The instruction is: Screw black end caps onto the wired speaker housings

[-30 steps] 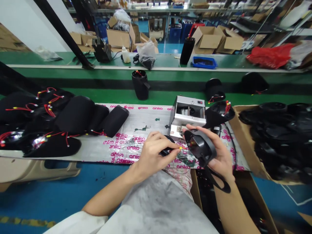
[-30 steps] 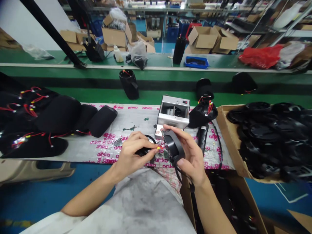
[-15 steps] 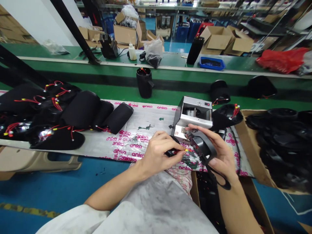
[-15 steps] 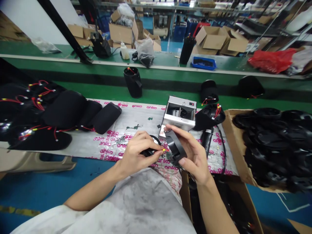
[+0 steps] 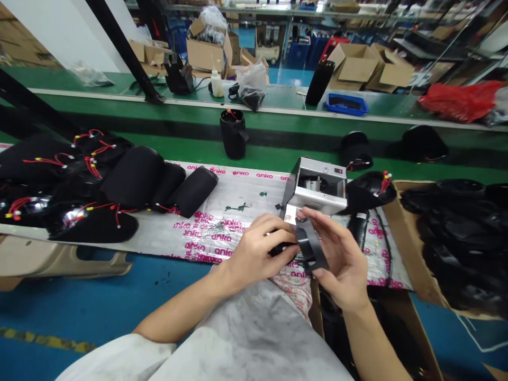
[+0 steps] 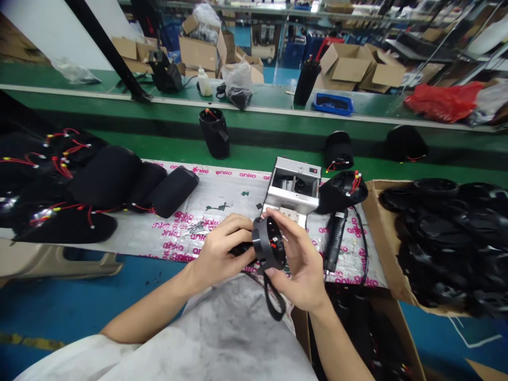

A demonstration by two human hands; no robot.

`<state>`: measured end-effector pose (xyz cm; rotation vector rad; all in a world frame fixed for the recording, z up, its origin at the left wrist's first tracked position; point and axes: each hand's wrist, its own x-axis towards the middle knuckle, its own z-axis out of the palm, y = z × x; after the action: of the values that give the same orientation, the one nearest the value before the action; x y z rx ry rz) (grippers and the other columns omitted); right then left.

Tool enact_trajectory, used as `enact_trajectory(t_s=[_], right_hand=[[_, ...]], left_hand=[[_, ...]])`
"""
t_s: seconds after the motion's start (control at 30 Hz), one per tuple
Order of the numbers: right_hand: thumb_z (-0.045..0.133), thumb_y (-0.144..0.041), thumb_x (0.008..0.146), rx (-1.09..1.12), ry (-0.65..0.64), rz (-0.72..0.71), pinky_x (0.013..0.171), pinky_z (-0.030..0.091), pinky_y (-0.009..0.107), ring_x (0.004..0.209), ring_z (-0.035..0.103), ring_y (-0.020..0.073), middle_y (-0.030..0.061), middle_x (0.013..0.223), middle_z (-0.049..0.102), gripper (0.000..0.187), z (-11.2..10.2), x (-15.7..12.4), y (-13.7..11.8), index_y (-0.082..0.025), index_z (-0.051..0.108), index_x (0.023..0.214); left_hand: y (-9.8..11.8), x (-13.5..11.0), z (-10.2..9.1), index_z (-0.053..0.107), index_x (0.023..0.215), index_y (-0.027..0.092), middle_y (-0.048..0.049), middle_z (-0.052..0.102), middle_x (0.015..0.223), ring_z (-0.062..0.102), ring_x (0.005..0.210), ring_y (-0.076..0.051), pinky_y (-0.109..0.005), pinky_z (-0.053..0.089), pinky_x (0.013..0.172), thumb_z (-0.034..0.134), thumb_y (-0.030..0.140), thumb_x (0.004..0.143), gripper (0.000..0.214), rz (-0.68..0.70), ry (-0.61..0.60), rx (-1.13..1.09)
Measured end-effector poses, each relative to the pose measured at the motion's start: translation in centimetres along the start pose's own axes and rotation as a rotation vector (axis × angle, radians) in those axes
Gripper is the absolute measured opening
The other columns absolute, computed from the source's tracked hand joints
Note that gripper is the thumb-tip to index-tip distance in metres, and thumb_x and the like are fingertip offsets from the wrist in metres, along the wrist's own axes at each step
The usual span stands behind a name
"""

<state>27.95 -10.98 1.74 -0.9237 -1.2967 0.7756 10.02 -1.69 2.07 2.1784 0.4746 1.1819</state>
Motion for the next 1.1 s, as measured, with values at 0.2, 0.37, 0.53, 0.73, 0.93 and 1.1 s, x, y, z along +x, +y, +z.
enact_trajectory(t_s=[0.2,0.37,0.53,0.73,0.93,1.1], right_hand=[[0.096,-0.027,0.086,-0.523,0.016,-0.143,0.126,0.054,0.042,0.147,0.059,0.0278,0.0125,0.152,0.06,0.092,2.0,-0.5,0.1,-0.03,0.05,0.164],[0.092,-0.047,0.091,-0.722,0.03,-0.189,0.125,0.053,0.051,0.147,0.055,0.0325,0.0168,0.151,0.055,0.092,3.8,-0.6,0.7,-0.027,0.044,0.167],[0.056,-0.05,0.113,-0.167,0.203,0.087,0.124,0.051,0.052,0.148,0.055,0.0303,0.0091,0.165,0.049,0.054,3.8,-2.3,2.5,-0.036,0.046,0.164],[0.064,-0.058,0.107,-0.084,0.185,0.144,0.138,0.028,0.063,0.163,0.038,0.037,0.0085,0.17,0.044,0.064,4.6,-4.0,3.6,-0.036,0.047,0.164],[0.069,-0.053,0.106,-0.273,0.18,0.077,0.135,0.032,0.061,0.159,0.042,0.0351,0.0119,0.164,0.047,0.061,4.9,-3.6,3.2,-0.033,0.049,0.16],[0.067,-0.049,0.108,-0.287,0.16,0.056,0.134,0.037,0.055,0.16,0.042,0.0309,0.0116,0.167,0.045,0.059,5.4,-3.5,2.8,-0.032,0.046,0.161]], left_hand=[[-1.7,-1.6,-1.5,0.069,0.128,0.024,-0.0114,0.072,0.137,0.068,0.135,-0.026,-0.043,0.052,0.119,0.05,0.036,0.115,0.026,-0.362,0.071,-0.559],[-2.7,-1.6,-1.9,0.072,0.14,0.024,-0.0094,0.074,0.145,0.069,0.135,-0.029,-0.038,0.05,0.118,0.058,0.05,0.112,0.041,-0.477,-0.167,-0.559],[-2.2,-0.5,-1.5,0.081,0.128,0.021,-0.0078,0.081,0.133,0.074,0.125,-0.028,-0.036,0.053,0.11,0.047,0.046,0.116,0.044,-0.553,-0.151,-0.449],[-1.1,1.3,-2.4,0.083,0.124,0.021,-0.0065,0.083,0.128,0.076,0.116,-0.025,-0.034,0.054,0.104,0.049,0.043,0.116,0.041,-0.515,-0.148,-0.411],[-2.7,0.7,-2.9,0.083,0.124,0.022,-0.0061,0.083,0.13,0.075,0.123,-0.026,-0.033,0.053,0.109,0.054,0.045,0.114,0.038,-0.594,-0.285,-0.505],[-2.4,-0.6,-1.9,0.082,0.121,0.022,-0.0063,0.082,0.126,0.074,0.123,-0.026,-0.033,0.053,0.11,0.052,0.051,0.114,0.043,-0.61,-0.137,-0.663]])
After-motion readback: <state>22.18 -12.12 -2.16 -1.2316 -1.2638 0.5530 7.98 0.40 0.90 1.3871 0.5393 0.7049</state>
